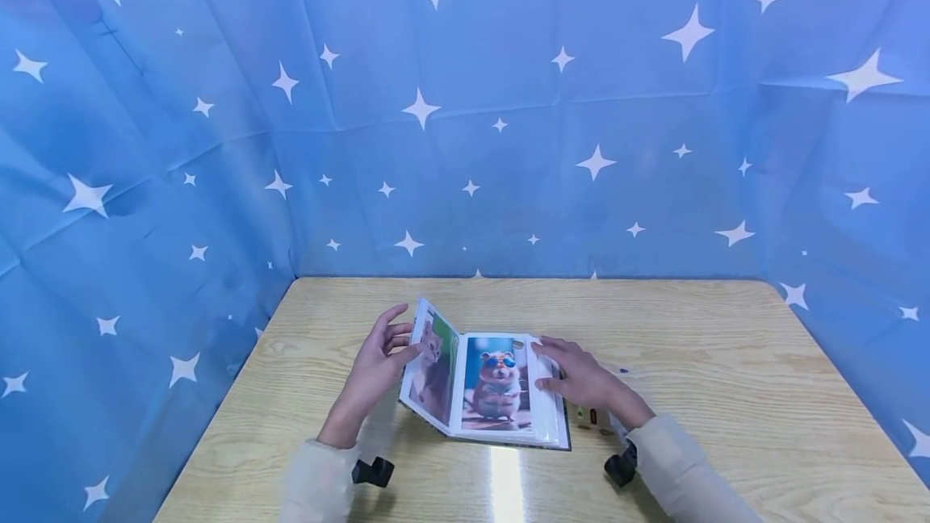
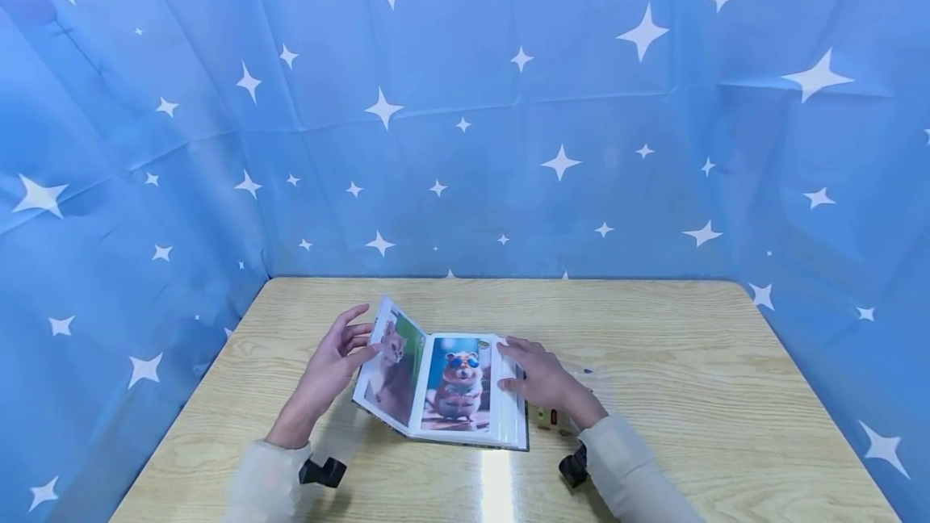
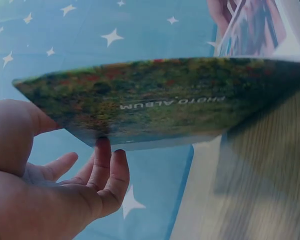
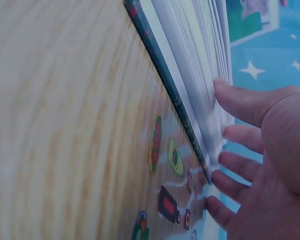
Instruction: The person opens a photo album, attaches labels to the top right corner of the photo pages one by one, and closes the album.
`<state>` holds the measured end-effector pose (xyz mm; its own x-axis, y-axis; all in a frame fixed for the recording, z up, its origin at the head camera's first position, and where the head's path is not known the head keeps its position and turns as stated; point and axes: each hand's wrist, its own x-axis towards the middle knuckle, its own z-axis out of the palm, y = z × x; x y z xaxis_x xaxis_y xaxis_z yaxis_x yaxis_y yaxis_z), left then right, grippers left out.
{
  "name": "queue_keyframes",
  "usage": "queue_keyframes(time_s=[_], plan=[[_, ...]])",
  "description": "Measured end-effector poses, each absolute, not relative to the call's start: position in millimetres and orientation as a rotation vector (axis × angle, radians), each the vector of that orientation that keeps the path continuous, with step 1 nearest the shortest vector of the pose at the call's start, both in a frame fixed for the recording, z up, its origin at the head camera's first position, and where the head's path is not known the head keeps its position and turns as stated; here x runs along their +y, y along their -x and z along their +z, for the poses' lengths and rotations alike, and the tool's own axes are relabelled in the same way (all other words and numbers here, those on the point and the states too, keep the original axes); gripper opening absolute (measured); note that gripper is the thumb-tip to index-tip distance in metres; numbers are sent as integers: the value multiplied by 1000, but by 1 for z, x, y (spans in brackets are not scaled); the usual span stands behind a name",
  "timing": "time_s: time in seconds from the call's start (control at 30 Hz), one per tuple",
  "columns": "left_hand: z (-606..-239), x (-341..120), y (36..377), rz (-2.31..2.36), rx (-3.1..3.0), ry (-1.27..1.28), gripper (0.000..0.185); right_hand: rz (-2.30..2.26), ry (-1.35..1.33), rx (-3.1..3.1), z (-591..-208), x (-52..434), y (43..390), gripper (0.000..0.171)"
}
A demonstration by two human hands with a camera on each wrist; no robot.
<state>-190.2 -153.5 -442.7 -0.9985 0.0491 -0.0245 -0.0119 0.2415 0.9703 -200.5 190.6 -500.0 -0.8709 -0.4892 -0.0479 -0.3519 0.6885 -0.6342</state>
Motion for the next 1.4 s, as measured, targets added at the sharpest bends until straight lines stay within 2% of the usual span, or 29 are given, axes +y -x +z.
queue_keyframes(time_s=[0.33, 0.77, 1.4], plan=[[-443, -130, 192, 1925, 2383, -181, 66, -936, 692, 2685, -502, 192, 201, 64], [-439, -88, 186, 1704, 2546, -422, 69, -941, 685, 2688, -503, 193, 200, 64], [-458, -34, 182, 1396, 2786, -490, 77, -915, 674, 2728, -503, 191, 204, 63]])
